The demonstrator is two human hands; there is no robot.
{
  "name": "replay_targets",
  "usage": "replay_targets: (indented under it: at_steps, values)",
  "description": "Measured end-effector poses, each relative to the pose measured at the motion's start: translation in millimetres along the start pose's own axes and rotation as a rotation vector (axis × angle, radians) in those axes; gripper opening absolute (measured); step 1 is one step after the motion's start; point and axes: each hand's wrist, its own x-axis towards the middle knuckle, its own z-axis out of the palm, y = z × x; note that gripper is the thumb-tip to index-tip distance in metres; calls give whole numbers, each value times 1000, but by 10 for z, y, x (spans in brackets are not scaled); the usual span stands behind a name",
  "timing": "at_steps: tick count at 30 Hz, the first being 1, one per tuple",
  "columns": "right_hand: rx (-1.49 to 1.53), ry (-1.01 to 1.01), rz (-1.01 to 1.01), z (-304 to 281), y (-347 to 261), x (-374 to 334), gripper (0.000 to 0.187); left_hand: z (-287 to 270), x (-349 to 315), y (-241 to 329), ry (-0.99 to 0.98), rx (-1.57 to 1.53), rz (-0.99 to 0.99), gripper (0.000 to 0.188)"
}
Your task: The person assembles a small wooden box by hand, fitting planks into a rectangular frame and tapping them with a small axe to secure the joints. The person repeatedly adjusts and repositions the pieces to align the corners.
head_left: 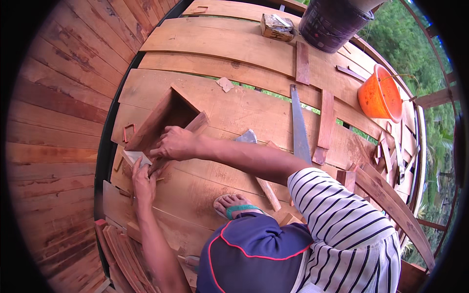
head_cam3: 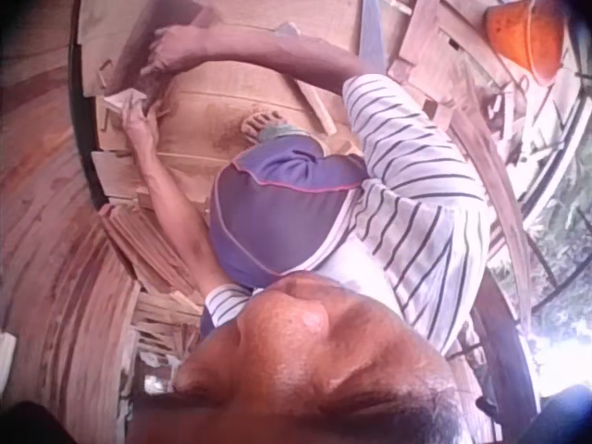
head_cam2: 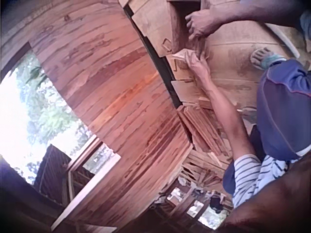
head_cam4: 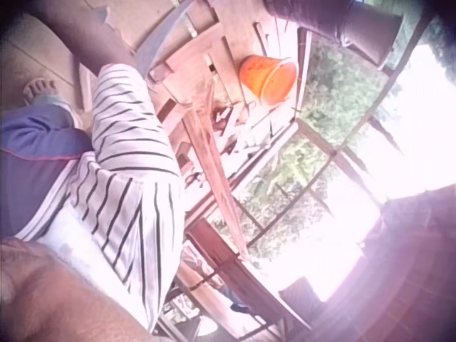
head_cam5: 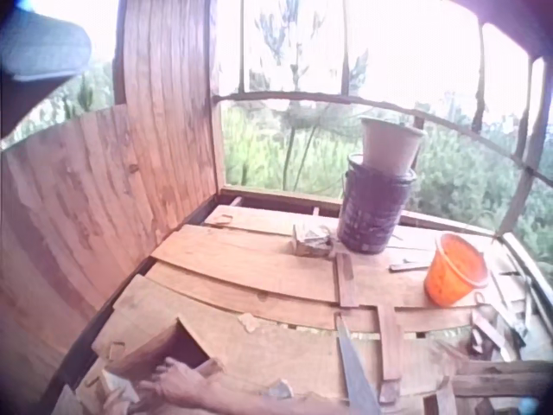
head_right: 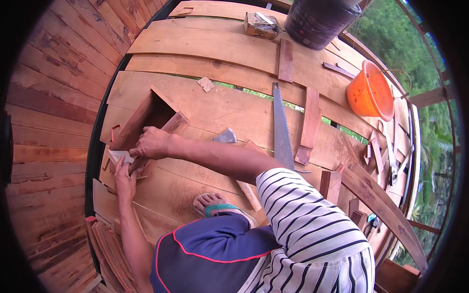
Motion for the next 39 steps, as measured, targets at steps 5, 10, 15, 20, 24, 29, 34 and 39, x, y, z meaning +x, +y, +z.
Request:
replay_targets:
  at_steps: [5, 10, 15, 20, 24, 29, 34, 39]
  values:
    - [-218, -82, 52, -631, 801, -574, 40, -58, 49, 47, 8, -50, 26, 25]
    - [-43, -211, -84, -664, 1308, -651, 35, -71, 48, 10, -5, -65, 26, 26]
    - [-22, -248, -177, -538, 1449, -628, 30, -54, 80, 8, 9, -87, 92, 24]
    - [-207, -168, -295, -602, 1414, -659, 28, -103, 51, 13, -51, -35, 3, 28]
    - [-109, -132, -323, -471, 1575, -681, 28, -114, 51, 88, -88, 10, 22, 37]
    - [-55, -204, -261, -641, 1458, -680, 30, -231, 70, 399, -108, 142, -11, 44]
    - [40, -148, -199, -642, 1411, -722, 24, -153, 19, 288, -160, 218, -47, 44]
    - [-46, -186, -205, -639, 1386, -665, 25, -173, 6, 266, -164, 195, -45, 41]
